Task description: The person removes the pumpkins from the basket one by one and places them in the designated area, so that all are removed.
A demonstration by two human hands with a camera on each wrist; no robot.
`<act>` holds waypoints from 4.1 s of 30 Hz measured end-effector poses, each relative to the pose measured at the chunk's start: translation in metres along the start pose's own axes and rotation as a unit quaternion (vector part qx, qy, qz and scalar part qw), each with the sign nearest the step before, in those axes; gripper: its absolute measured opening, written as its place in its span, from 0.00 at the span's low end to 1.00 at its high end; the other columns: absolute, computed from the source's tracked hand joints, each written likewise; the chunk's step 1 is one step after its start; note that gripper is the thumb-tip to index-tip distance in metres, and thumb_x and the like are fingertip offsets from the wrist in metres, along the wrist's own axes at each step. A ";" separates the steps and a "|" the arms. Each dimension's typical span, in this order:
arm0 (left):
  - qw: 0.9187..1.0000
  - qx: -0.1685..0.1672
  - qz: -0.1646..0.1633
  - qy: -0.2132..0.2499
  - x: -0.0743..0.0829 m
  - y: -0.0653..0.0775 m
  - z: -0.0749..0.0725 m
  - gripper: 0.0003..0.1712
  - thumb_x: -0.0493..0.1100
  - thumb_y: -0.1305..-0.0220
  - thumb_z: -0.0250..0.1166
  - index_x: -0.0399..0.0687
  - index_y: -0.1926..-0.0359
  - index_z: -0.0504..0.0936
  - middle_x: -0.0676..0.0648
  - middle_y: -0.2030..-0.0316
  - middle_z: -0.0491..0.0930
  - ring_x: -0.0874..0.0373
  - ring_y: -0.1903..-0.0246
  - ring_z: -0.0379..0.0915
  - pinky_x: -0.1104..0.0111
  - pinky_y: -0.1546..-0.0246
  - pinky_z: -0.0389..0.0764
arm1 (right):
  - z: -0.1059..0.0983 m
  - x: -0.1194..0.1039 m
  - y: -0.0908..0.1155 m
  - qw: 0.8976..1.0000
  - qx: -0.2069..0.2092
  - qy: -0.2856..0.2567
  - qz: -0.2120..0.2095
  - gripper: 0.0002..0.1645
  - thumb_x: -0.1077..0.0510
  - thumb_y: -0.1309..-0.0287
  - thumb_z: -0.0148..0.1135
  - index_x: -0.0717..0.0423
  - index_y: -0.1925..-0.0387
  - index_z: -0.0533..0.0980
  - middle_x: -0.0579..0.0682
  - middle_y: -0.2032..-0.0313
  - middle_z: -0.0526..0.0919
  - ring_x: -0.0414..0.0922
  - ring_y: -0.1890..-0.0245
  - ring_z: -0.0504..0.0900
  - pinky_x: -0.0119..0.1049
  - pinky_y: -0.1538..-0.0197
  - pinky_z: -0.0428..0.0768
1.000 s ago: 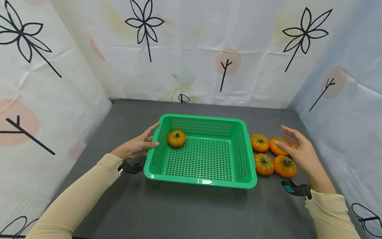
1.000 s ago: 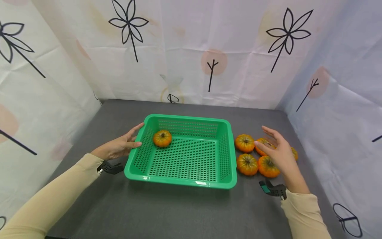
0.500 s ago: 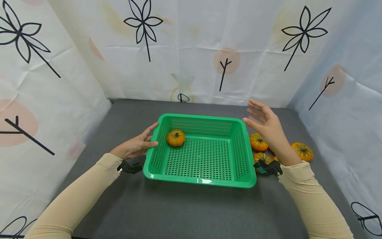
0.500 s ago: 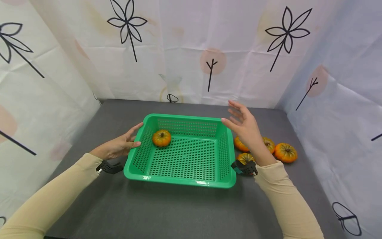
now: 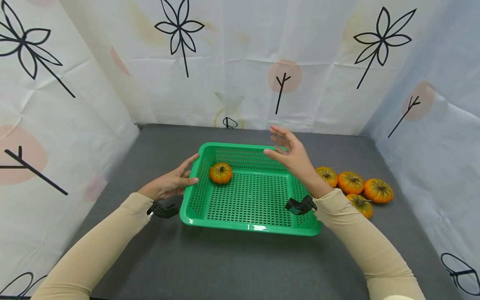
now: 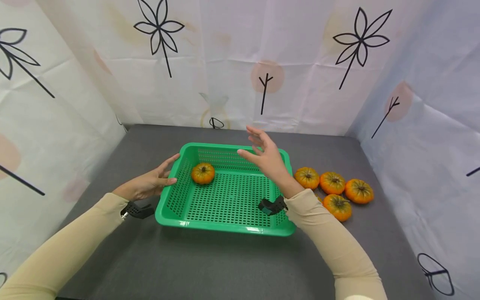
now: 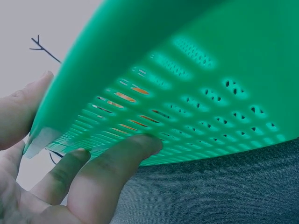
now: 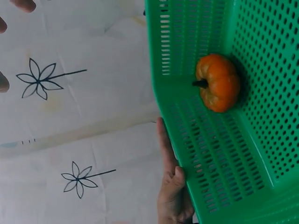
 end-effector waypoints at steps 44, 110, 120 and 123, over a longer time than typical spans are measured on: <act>1.000 -0.006 0.005 -0.014 -0.001 -0.002 -0.001 0.54 0.35 0.30 0.57 0.78 0.25 0.29 0.36 0.25 0.39 0.36 0.39 0.69 0.43 0.47 0.77 | 0.135 0.128 -0.040 0.979 -0.113 0.090 0.146 0.44 0.59 0.46 0.72 0.52 0.30 0.63 0.55 0.32 0.64 0.55 0.33 0.66 0.45 0.36 0.73; 1.000 -0.010 0.009 -0.002 -0.001 -0.001 0.000 0.55 0.35 0.31 0.59 0.78 0.26 0.29 0.36 0.25 0.42 0.45 0.44 0.75 0.45 0.47 0.78 | 0.086 0.062 -0.040 0.969 -0.148 0.106 0.165 0.47 0.57 0.53 0.77 0.44 0.32 0.66 0.51 0.37 0.68 0.51 0.47 0.76 0.46 0.48 0.81; 1.000 -0.001 0.006 0.001 0.001 0.000 0.000 0.55 0.35 0.31 0.59 0.80 0.26 0.31 0.39 0.25 0.45 0.37 0.39 0.68 0.45 0.47 0.78 | 0.049 0.046 -0.022 0.976 -0.115 0.104 0.150 0.47 0.55 0.54 0.78 0.39 0.32 0.67 0.47 0.33 0.63 0.54 0.44 0.73 0.42 0.51 0.82; 1.000 0.003 0.004 0.000 0.000 0.000 0.000 0.55 0.35 0.31 0.59 0.80 0.26 0.31 0.39 0.25 0.45 0.37 0.38 0.68 0.45 0.48 0.78 | 0.037 0.041 -0.016 0.977 -0.103 0.115 0.147 0.46 0.55 0.54 0.78 0.40 0.33 0.67 0.47 0.32 0.63 0.55 0.42 0.71 0.44 0.50 0.82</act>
Point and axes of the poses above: each hand's wrist, its own y-axis away from the middle knuckle, its own z-axis out of the palm, x = y × z, the point moved 9 cm from there along -y, towards the middle knuckle
